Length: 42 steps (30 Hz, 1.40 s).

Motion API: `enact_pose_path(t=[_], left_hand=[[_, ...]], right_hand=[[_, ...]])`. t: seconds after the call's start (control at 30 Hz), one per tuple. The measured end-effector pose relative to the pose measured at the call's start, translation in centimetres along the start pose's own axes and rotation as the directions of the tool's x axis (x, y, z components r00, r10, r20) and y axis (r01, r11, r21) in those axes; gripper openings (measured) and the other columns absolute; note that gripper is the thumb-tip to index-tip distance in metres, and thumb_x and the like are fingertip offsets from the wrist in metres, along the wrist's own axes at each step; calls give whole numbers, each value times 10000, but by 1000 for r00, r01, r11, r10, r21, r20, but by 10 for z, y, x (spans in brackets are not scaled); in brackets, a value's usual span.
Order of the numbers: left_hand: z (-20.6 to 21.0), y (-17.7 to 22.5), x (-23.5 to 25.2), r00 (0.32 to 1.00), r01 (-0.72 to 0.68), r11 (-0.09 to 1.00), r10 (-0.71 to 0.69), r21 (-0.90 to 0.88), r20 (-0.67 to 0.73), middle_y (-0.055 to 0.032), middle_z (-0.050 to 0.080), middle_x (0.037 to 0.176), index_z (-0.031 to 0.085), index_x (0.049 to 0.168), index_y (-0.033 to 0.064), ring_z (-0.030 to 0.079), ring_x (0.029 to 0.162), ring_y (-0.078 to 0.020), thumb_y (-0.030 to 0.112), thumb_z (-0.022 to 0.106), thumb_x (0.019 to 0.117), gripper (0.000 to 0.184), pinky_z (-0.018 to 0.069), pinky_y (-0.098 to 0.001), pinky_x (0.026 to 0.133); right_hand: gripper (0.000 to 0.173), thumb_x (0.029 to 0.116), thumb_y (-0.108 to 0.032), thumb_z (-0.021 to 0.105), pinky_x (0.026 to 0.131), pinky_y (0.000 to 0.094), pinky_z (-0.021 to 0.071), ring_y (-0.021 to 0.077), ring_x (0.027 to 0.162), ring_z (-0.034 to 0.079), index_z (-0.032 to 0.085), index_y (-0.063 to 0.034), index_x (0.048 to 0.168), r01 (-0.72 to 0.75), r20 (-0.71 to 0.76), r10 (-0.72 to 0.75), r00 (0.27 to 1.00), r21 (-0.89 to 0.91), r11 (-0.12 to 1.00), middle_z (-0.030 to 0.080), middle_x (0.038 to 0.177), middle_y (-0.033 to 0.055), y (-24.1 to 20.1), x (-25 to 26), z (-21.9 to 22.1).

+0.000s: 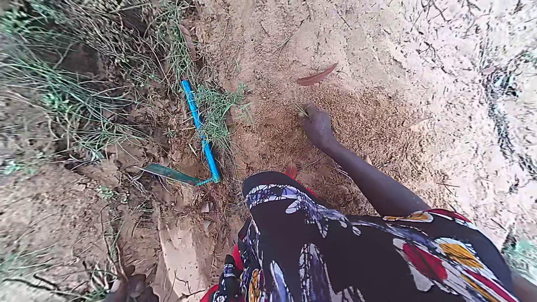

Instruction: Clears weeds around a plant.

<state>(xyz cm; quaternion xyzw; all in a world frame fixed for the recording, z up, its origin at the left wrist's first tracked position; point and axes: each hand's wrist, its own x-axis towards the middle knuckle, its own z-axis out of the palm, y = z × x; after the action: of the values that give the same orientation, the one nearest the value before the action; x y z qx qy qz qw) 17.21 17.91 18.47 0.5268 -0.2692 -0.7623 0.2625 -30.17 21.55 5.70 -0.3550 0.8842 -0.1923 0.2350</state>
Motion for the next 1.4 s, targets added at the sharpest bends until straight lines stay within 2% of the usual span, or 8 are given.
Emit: enact_pose_path(t=[0.17, 0.27, 0.43, 0.57, 0.7, 1.07, 1.27, 1.4], left_hand=[[11, 1, -2, 988, 17, 1000, -14, 18, -155, 58, 680, 782, 648, 1028, 161, 609, 576, -29, 207, 305, 1098, 353, 545, -185, 558], [18, 0, -1, 973, -3, 1000, 10, 31, -229, 37, 649, 728, 630, 989, 118, 579, 526, -42, 165, 310, 1087, 338, 535, -192, 518], [22, -2, -1, 970, -68, 998, 69, 12, -234, 24, 639, 726, 616, 1074, 105, 585, 519, -55, 142, 415, 1041, 206, 550, -208, 505], [21, -1, -2, 965, -85, 996, 82, -2, -247, -1, 635, 740, 596, 1098, 88, 585, 520, -66, 135, 434, 1041, 177, 547, -212, 490], [21, 1, -1, 956, -73, 997, 74, 12, -284, -4, 634, 732, 611, 1061, 84, 581, 521, -67, 124, 430, 1045, 185, 547, -216, 498], [21, -3, 0, 960, -61, 997, 70, 41, -272, -22, 630, 722, 582, 1054, 68, 586, 530, -82, 100, 449, 1046, 137, 546, -221, 504], [20, -2, -1, 953, -70, 997, 80, 42, -292, -26, 630, 719, 584, 1077, 53, 586, 516, -86, 90, 431, 1054, 158, 550, -223, 494], [17, -2, -2, 951, -70, 996, 83, 54, -299, -21, 627, 721, 576, 1083, 55, 582, 520, -84, 88, 421, 1057, 160, 544, -218, 494]], right_hand=[[231, 1022, -48, 549, 864, 712, 484, 545, 987, 666, 654, 131, 1123, 108, -54, -110, 993, -27, 994, 677, 1013, 357, 5, -30, 1], [222, 1005, -42, 526, 749, 672, 499, 488, 793, 676, 654, 129, 1064, 224, -61, -223, 973, -4, 975, 668, 823, 296, 14, -52, 2], [306, 1078, -133, 505, 866, 671, 493, 517, 942, 674, 580, 119, 1233, 120, 216, -93, 972, -117, 986, 669, 968, 338, -2, -47, 8], [345, 1067, -197, 552, 798, 726, 490, 566, 951, 663, 579, 53, 1302, 312, 202, -270, 941, -215, 926, 666, 1029, 351, -45, -3, 16], [605, 949, -118, 679, 1017, 699, 428, 550, 1295, 516, 464, 10, 1500, 435, 276, -360, 891, -298, 850, 523, 1406, 352, -91, 48, 40], [519, 829, -108, 744, 1111, 673, 319, 507, 1437, 365, 610, 91, 1289, 572, 369, -437, 821, -519, 636, 531, 1438, 298, -169, 98, 110], [561, 901, -25, 664, 1135, 639, 352, 524, 1379, 458, 491, 69, 1426, 556, 294, -475, 829, -358, 750, 577, 1363, 336, -175, 105, 125], [781, 862, -3, 734, 1114, 656, 396, 551, 1418, 393, 353, 48, 1542, 643, 383, -545, 746, -199, 740, 437, 1507, 348, -179, 119, 135]])
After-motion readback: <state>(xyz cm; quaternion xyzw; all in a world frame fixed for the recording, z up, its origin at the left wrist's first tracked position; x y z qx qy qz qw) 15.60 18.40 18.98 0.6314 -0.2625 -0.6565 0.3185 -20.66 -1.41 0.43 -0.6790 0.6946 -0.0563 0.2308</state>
